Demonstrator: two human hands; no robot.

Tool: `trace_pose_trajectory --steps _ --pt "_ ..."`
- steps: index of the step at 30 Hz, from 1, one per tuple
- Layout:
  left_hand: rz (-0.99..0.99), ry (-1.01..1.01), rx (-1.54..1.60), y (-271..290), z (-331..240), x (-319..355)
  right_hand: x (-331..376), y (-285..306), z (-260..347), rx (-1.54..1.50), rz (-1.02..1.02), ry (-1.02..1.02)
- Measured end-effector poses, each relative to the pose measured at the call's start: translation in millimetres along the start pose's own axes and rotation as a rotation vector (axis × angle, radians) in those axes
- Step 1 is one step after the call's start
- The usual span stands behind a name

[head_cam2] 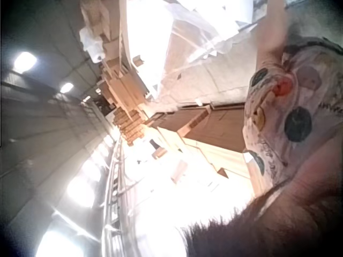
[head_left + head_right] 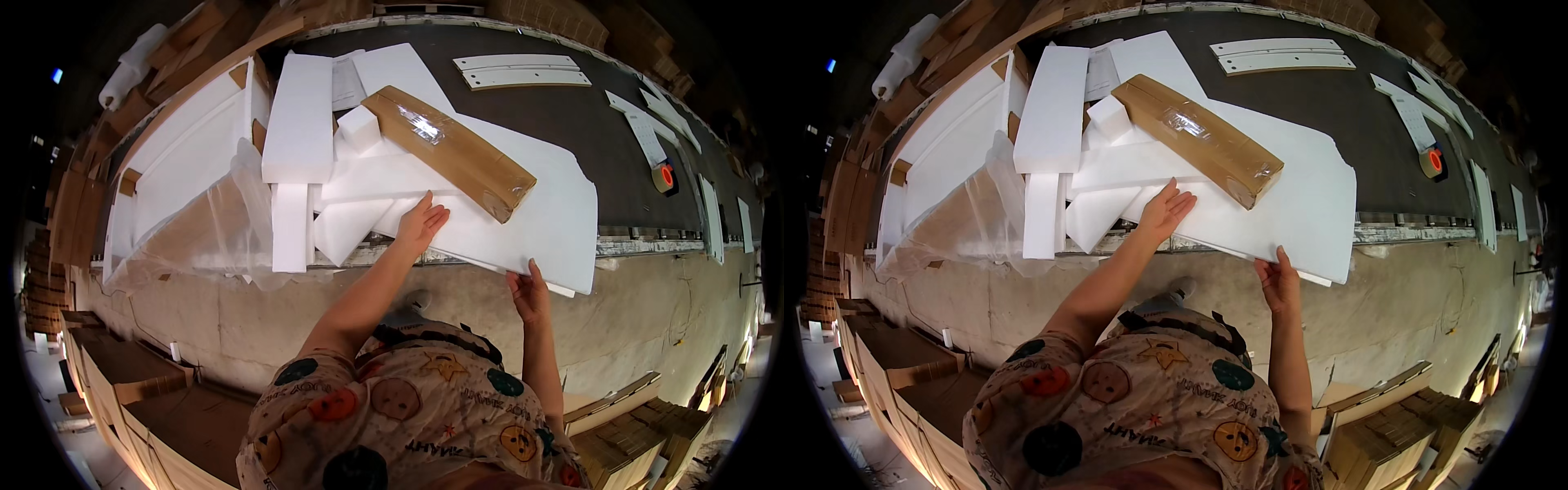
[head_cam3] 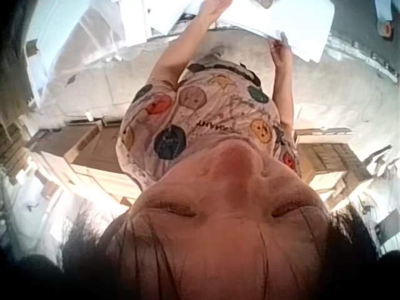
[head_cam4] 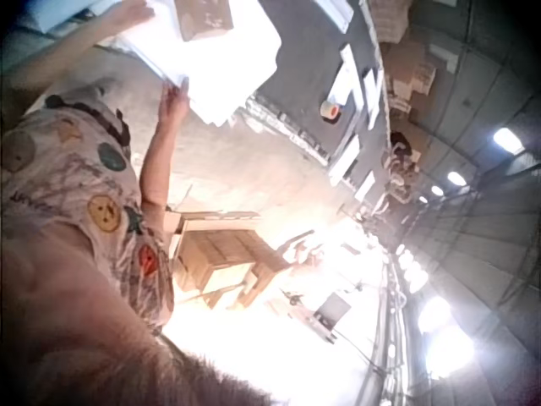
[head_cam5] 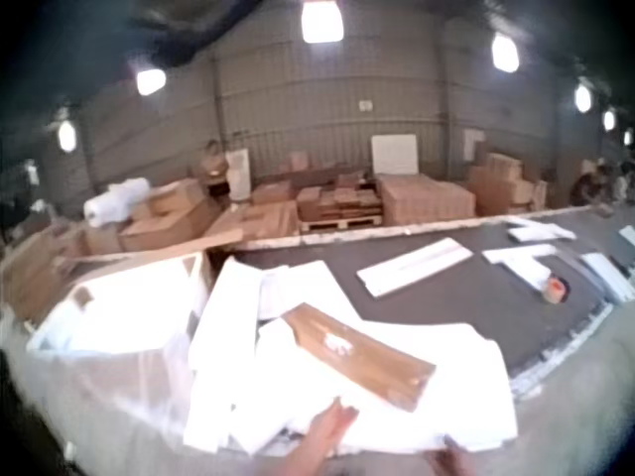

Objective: The person packs white furniture panels and smaller components into a large cardboard box. They place protective white paper and plastic sheets between the panels and arrange the parts to fit inside the box.

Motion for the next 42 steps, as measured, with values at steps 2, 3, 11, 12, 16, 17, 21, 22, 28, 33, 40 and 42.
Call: trace_pose_trajectory --steps 2,3,11,12,16,17,21,22,28,33,40,42 --pt "0.006 -0.066 0.054 -1.6 6.5 5.8 0.2 -11.5 1.9 -0.034 0.018 -0.037" --pt "-0.004 -0.094 0.014 7.3 -18.8 16.1 1.4 -35.9 -29.5 -0.113 0.039 -0.078" --pt "0.150 -0.074 0.065 -37.2 -18.4 -19.0 28.3 -79.6 -4.6 0.127 -0.025 0.104" --pt "0.088 -0.066 0.117 -41.4 -15.6 -21.1 34.9 -82.6 1.4 0.156 -0.037 0.143" --pt "0.039 -0.132 0.132 -55.2 -19.6 -24.1 58.7 -78.2 23.3 0.185 -0.116 0.272" --pt "0.027 -0.159 0.125 -57.8 -26.9 -27.7 62.9 -73.1 30.5 0.195 -0.119 0.305" --pt "0.003 -0.172 0.064 -62.7 -39.6 -35.0 61.9 -40.6 70.4 0.249 -0.168 0.426" --pt "-0.023 -0.141 0.068 -60.4 -36.3 -34.2 55.7 -34.2 73.7 0.237 -0.177 0.440" --pt "0.084 -0.330 -0.623 -9.8 -49.6 33.2 29.9 -20.9 76.6 0.238 -0.222 0.382" --pt "-0.460 -1.144 -0.674 70.7 -111.2 193.2 24.9 -0.6 70.7 0.173 -0.242 0.368" --pt "-0.904 -0.409 -0.610 219.5 -66.5 250.2 25.1 -29.2 57.4 0.191 -0.144 0.209" --pt "-0.601 -0.138 -0.332 189.4 -44.5 231.1 20.3 -32.2 41.8 0.150 -0.133 0.183"
Point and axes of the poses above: each hand's wrist, its own x-axis away from the middle knuckle, its own y-axis out of the back of the hand, z = x × y, the point moved 5 cm from there along -x, towards the middle knuckle, and after that the axes turned 8 degrees about y, right-handed, at the moved point
